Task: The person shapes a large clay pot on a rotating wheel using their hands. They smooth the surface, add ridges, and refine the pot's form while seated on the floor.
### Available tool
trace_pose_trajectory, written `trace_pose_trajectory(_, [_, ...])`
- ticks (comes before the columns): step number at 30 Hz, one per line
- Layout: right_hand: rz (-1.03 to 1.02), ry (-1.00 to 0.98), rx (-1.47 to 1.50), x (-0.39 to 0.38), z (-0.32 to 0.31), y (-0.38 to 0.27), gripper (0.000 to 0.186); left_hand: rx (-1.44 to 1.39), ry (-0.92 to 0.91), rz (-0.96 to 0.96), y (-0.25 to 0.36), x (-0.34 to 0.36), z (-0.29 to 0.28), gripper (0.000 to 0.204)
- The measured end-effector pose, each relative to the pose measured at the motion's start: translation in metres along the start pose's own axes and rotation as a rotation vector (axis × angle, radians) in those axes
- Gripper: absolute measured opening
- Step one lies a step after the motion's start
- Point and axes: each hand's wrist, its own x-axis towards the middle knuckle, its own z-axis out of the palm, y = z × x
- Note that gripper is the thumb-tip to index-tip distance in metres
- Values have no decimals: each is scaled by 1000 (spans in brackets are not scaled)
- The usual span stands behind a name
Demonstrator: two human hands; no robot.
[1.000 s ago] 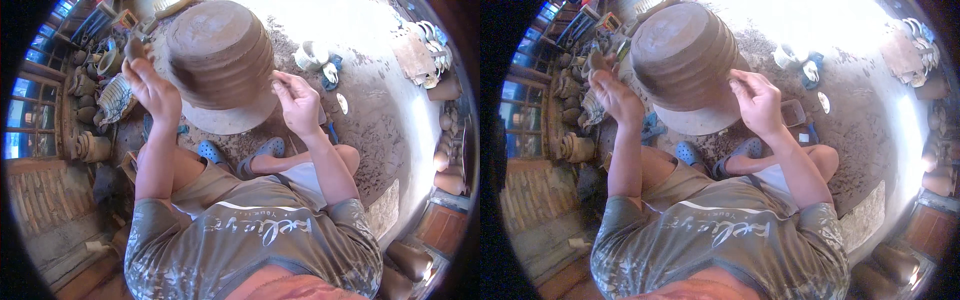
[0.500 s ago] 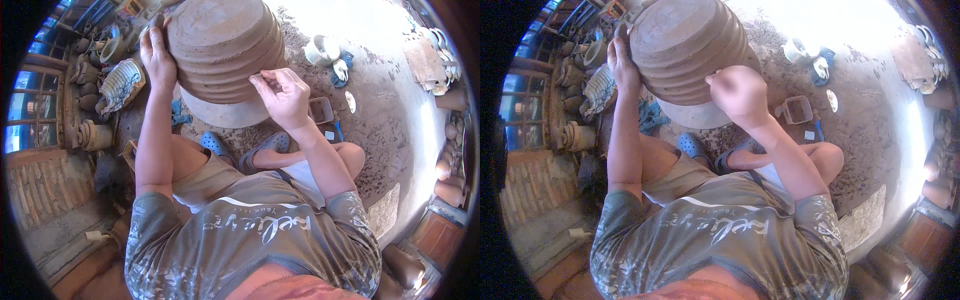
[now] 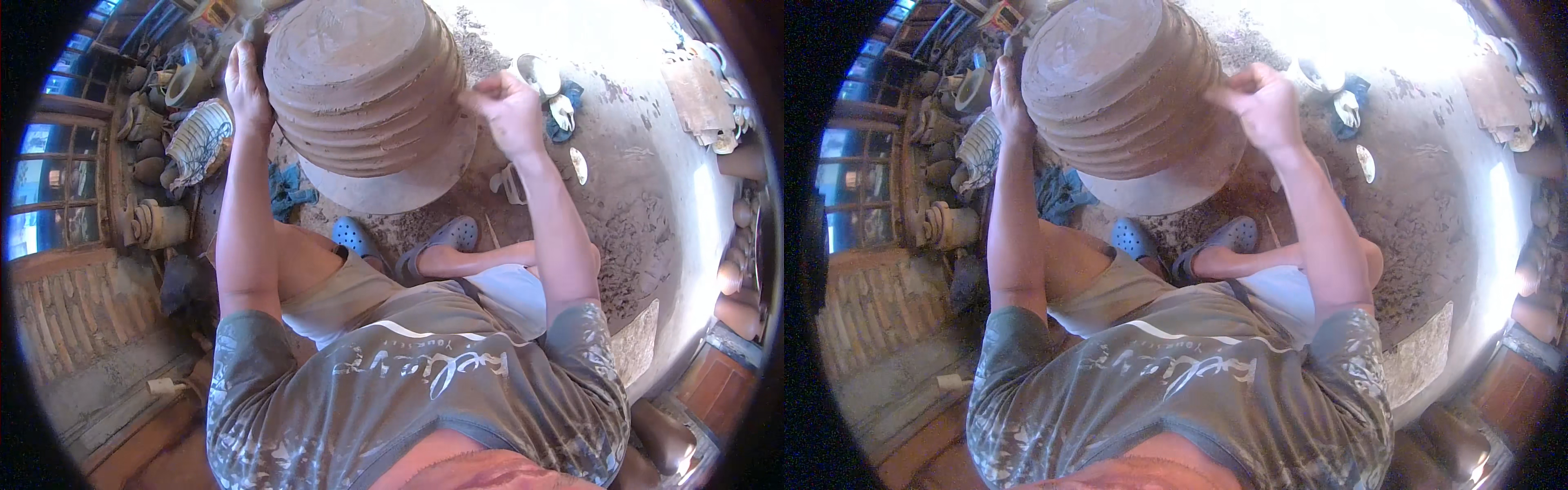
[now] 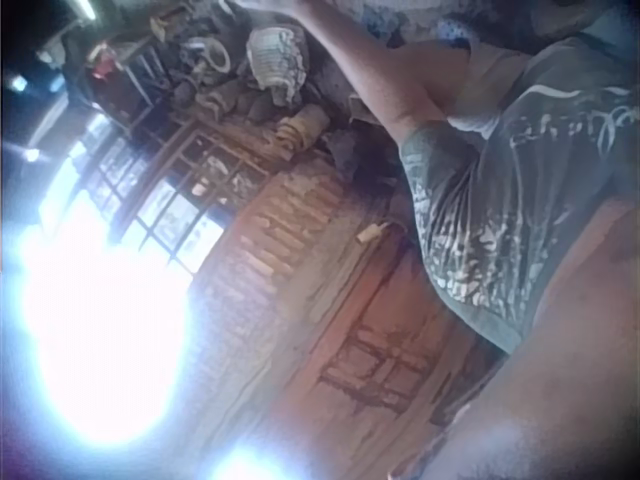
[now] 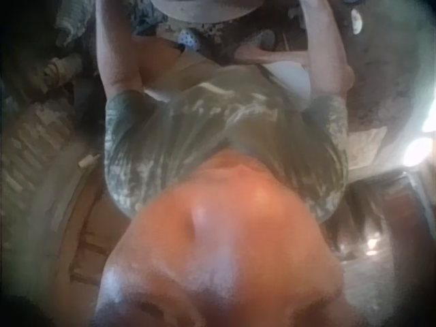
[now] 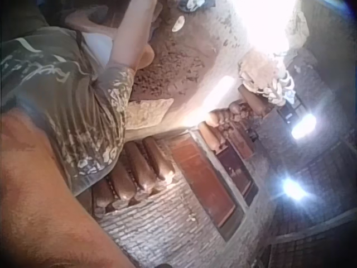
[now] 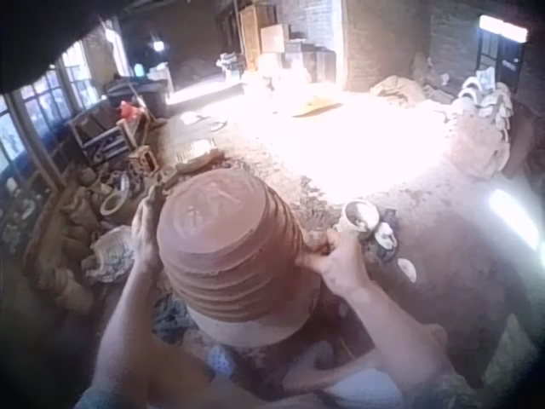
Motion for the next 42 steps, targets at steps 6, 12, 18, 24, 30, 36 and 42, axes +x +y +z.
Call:
trace_pose_trajectory(6, [-90,-139,52,-19,-2,-12,24,-14,87,-61,-2,-10,-2,57])
trace_pose_trajectory(12, [-307,-5,10,-95,48,-11,79,32,163,27,24,-39,22,56])
trace_pose_trajectory(18, [-350,115,-132,-129,90,-25,88,45,238,43,38,-62,39,46])
trace_pose_trajectory(24, [-342,53,-285,-157,114,-38,88,118,267,50,43,-69,45,40])
trace_pose_trajectory(30, [-538,12,-124,-171,81,-49,33,121,266,148,67,-79,43,37])
trace_pose_trajectory(36, [-699,240,-84,-156,23,-58,39,347,-572,-258,149,-152,69,48])
trace_pose_trajectory(42, [-764,-13,-230,-170,8,-18,35,14,-909,-1011,114,-177,89,65])
